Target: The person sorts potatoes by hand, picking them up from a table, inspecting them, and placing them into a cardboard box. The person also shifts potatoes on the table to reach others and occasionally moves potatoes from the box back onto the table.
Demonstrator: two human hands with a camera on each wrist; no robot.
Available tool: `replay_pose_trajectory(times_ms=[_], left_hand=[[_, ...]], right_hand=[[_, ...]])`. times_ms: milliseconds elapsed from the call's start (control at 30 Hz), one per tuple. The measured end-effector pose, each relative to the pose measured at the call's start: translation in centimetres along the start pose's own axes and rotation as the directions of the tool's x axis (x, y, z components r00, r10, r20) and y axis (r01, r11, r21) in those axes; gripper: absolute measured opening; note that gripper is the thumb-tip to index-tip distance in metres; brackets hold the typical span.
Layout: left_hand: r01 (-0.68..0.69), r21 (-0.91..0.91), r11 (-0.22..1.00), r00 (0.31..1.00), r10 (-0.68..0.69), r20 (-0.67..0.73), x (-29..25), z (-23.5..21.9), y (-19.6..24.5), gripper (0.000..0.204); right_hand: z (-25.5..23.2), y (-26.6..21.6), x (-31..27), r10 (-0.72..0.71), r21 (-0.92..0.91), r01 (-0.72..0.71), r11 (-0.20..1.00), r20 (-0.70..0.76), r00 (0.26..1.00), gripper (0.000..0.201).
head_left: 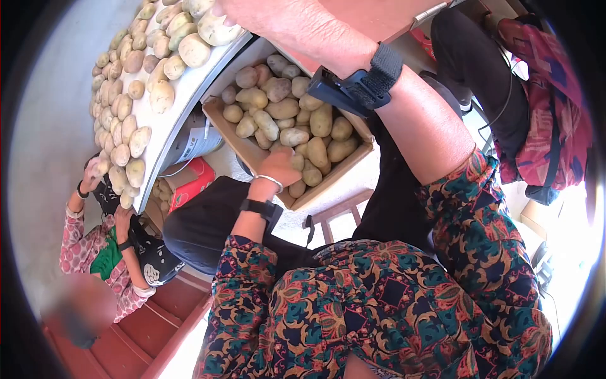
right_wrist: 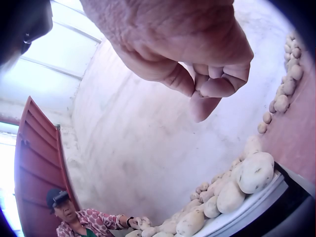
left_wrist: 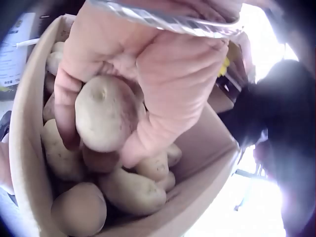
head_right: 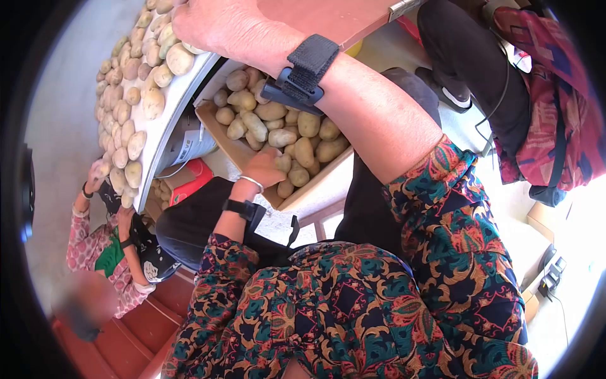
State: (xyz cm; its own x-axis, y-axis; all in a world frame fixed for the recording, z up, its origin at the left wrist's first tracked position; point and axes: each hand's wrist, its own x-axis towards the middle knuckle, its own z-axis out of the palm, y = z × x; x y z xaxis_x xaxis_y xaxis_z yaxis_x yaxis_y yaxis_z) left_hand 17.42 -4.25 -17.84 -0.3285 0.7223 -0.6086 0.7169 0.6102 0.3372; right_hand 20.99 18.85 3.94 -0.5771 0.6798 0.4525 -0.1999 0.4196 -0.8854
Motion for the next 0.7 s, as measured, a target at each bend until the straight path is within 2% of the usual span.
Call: replay_pose_trajectory(times_ms=[33,167,233,267,333,367,433,467,500,533,567,633,667,700], left_hand=[[-0.040,0.141,0.989,0.997,0.049,-0.062,0.2,0.5,0.4,0.046],[0.021,0.241,0.970,0.998,-0.008,-0.057,1.3,1.1,1.7,0.043],[0.011,0.333,0.943,1.000,-0.015,0.010,1.7,0.8,2.3,0.034],[0.010,0.335,0.942,1.000,-0.014,0.010,1.5,0.8,2.3,0.034],[-0.003,0.263,0.965,0.991,0.038,-0.127,1.1,0.6,1.9,0.031],[-0.008,0.266,0.964,0.991,0.042,-0.123,0.8,-0.3,1.9,0.031],[0.066,-0.126,0.990,0.997,-0.061,0.045,0.1,-2.4,1.3,0.037],[0.068,-0.126,0.990,0.997,-0.064,0.042,0.2,-2.5,-0.1,0.037],[0.056,-0.441,0.896,0.996,-0.020,0.087,0.5,-2.4,-1.8,0.045],[0.055,-0.708,0.704,0.992,0.041,0.117,0.3,-2.8,-2.1,0.053],[0.048,-0.708,0.705,0.993,0.042,0.110,0.0,-3.2,-2.3,0.053],[0.039,-0.904,0.426,0.989,0.110,0.094,-1.9,-5.4,-1.0,0.048],[0.025,-0.904,0.426,0.991,0.109,0.079,-2.3,-5.7,-1.0,0.048],[-0.026,-0.940,0.341,0.992,0.128,0.019,-2.5,-6.2,-0.9,0.049]], right_hand=[[0.0,0.0,0.0,-0.017,-0.016,0.017,1.000,0.001,1.000,0.017],[0.0,0.1,-0.1,-0.023,-0.029,0.023,0.999,-0.001,1.000,0.017],[-0.1,0.1,-0.2,-0.034,-0.038,0.033,0.999,-0.014,0.999,0.017],[-0.1,0.2,-0.2,-0.034,-0.038,0.033,0.999,-0.017,0.999,0.017],[-0.1,0.5,-0.1,-0.059,-0.018,0.058,0.998,-0.028,0.998,0.018],[-0.1,0.5,-0.1,-0.057,-0.021,0.056,0.998,-0.034,0.998,0.018],[-0.1,0.5,0.0,-0.045,-0.023,0.045,0.999,-0.027,0.999,0.018],[-0.1,0.3,-0.1,-0.048,-0.020,0.048,0.999,-0.025,0.999,0.018],[-0.2,0.1,-0.3,-0.035,-0.005,0.035,0.999,-0.023,0.999,0.018],[-0.3,0.0,-0.3,-0.021,0.008,0.021,1.000,-0.020,1.000,0.018],[-0.3,0.2,-0.2,-0.029,0.008,0.029,1.000,-0.020,0.999,0.018],[0.0,0.7,0.0,-0.087,-0.070,0.083,0.994,-0.053,0.995,0.019],[0.1,1.0,0.0,-0.102,-0.067,0.099,0.993,-0.051,0.993,0.019],[-0.1,0.7,-0.2,-0.055,-0.059,0.051,0.997,-0.051,0.997,0.019]])
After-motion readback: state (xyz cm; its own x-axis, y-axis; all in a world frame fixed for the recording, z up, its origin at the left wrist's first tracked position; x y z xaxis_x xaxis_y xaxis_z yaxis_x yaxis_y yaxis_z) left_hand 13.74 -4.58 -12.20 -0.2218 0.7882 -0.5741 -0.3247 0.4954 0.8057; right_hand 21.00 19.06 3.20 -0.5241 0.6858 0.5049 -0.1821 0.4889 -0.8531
